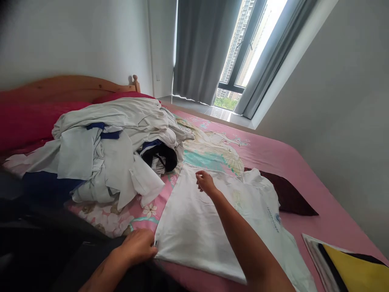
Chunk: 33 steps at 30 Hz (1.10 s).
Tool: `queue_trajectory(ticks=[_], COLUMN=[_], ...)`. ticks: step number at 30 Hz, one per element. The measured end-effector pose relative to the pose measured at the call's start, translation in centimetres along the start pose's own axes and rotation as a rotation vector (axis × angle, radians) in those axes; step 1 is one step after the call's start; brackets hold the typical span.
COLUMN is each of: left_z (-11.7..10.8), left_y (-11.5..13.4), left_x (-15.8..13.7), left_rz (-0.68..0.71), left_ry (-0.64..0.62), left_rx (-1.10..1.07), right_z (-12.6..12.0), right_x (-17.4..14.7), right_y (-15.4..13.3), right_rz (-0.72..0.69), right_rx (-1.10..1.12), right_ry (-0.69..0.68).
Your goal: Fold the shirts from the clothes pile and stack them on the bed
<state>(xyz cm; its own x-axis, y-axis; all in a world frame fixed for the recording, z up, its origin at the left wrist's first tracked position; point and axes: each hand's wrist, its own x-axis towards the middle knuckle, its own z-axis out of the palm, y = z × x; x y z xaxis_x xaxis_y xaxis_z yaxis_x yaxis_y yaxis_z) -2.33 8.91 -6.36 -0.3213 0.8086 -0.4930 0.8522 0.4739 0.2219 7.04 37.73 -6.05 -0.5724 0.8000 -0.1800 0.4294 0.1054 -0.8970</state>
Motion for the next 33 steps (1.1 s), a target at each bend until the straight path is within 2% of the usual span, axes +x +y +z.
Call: queue_trajectory(ticks=[4, 8, 12, 15, 18, 22, 26, 29, 33], left_z=[0.6, 0.3, 0.5, 1.6, 2.2, 1.4, 0.3, -0.1, -0.4], left_y=[-0.3, -0.5, -1.0, -1.8, -2.8, -3.7, -4.0, -4.0, -3.9], left_x=[0.1, 0.2, 1.3, 2.3, 2.8, 2.4, 2.0, 2.3, 2.8], left_rz=[-0.007, -0.005, 0.006, 0.047, 0.053, 0.005, -0.059, -0.086, -0.110], left_ry=[-0.007, -0.083, -0.195, -0.216, -0.179, -0.017, 0.009, 0.065, 0.288], left_rx=[-0.036, -0.063, -0.091, -0.129, -0.189, -0.267, -0.260, -0.223, -0.213], right_z=[4.2, 6.7, 8.0, 8.4, 8.4, 8.9, 10.0, 10.4, 10.7], right_x=[7.0, 11.8, 14.9, 17.1, 19.1, 20.0, 19.4, 18.5, 15.2], right_y=[-0.7, 0.0, 1.1, 1.5, 1.4, 1.9, 2.9, 3.1, 3.0], right_rz=[0.046, 0.084, 0.115, 0.138, 0.100, 0.010, -0.027, -0.057, -0.153], right_rx=[-0.023, -0.081, -0.188, -0.281, -0.347, -0.384, -0.401, -0.366, -0.299], right_ry=[0.016, 0.046, 0.050, 0.048, 0.112, 0.221, 0.252, 0.199, 0.090])
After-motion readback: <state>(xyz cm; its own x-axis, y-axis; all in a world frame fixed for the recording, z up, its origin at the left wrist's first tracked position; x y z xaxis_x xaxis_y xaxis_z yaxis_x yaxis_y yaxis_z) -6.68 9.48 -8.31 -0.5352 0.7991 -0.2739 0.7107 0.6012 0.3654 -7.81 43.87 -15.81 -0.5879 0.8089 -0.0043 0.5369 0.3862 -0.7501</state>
